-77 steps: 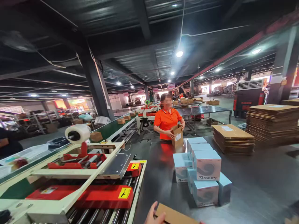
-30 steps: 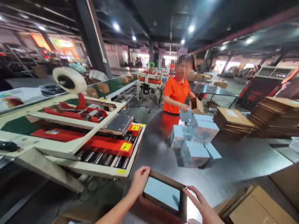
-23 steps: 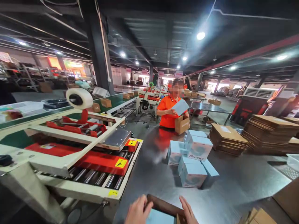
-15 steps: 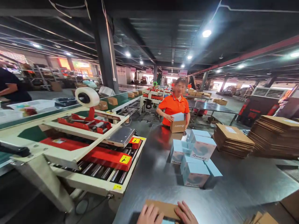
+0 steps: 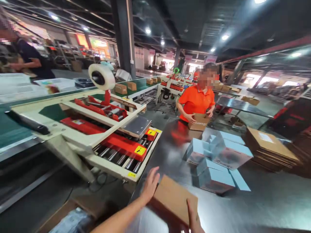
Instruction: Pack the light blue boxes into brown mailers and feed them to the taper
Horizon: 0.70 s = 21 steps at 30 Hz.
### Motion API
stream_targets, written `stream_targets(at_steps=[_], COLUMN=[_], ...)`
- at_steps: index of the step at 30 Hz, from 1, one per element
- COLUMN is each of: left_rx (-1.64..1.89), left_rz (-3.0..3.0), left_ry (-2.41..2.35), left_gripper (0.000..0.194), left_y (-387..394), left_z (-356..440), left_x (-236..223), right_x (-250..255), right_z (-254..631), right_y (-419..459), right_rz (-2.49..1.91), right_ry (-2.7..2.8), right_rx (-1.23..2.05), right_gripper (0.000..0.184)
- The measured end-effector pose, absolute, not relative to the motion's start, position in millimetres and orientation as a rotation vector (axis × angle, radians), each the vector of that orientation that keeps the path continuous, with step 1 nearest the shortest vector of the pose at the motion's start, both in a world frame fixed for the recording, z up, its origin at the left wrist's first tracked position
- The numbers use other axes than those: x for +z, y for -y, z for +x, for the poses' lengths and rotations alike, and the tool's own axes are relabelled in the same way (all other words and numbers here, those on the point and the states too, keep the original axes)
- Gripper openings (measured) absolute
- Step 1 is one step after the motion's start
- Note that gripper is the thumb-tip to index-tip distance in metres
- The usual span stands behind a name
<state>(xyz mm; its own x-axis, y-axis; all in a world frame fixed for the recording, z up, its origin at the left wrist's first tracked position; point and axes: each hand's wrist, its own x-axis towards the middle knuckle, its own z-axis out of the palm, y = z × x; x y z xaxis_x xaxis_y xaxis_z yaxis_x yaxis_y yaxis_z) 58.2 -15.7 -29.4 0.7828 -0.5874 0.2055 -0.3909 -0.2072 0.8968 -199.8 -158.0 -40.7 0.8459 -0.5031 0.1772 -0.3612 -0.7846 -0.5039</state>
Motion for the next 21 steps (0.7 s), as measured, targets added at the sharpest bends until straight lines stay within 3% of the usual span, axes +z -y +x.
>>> stream_targets(at_steps=[3, 7, 15, 19, 21], left_rx=[-0.071, -0.199, -0.262, -0.262, -0.286], left_rz=[2.058, 2.176, 2.304, 2.318, 2.31], left_ry=[0.64, 0.841, 0.965, 0.901, 0.885], left_gripper=[0.04, 0.029, 0.024, 0.023, 0.023], left_y=[0, -14, -9, -5, -5], left_z=[83, 77, 83, 77, 78], left_x=[-63, -100, -109, -130, -137], right_x=[-25, 14, 39, 39, 34], right_z=[-119, -2, 209, 178, 103], right_y=[186, 231, 203, 189, 206], right_rz=[-2.519, -2.572, -2.463, -2.12, -2.179], right_ry=[-0.796, -0.655, -0.451, -0.242, -0.216], right_rx=[-0.44, -0.374, -0.271, -0.159, -0.167], right_gripper=[0.075, 0.08, 0.092, 0.107, 0.093])
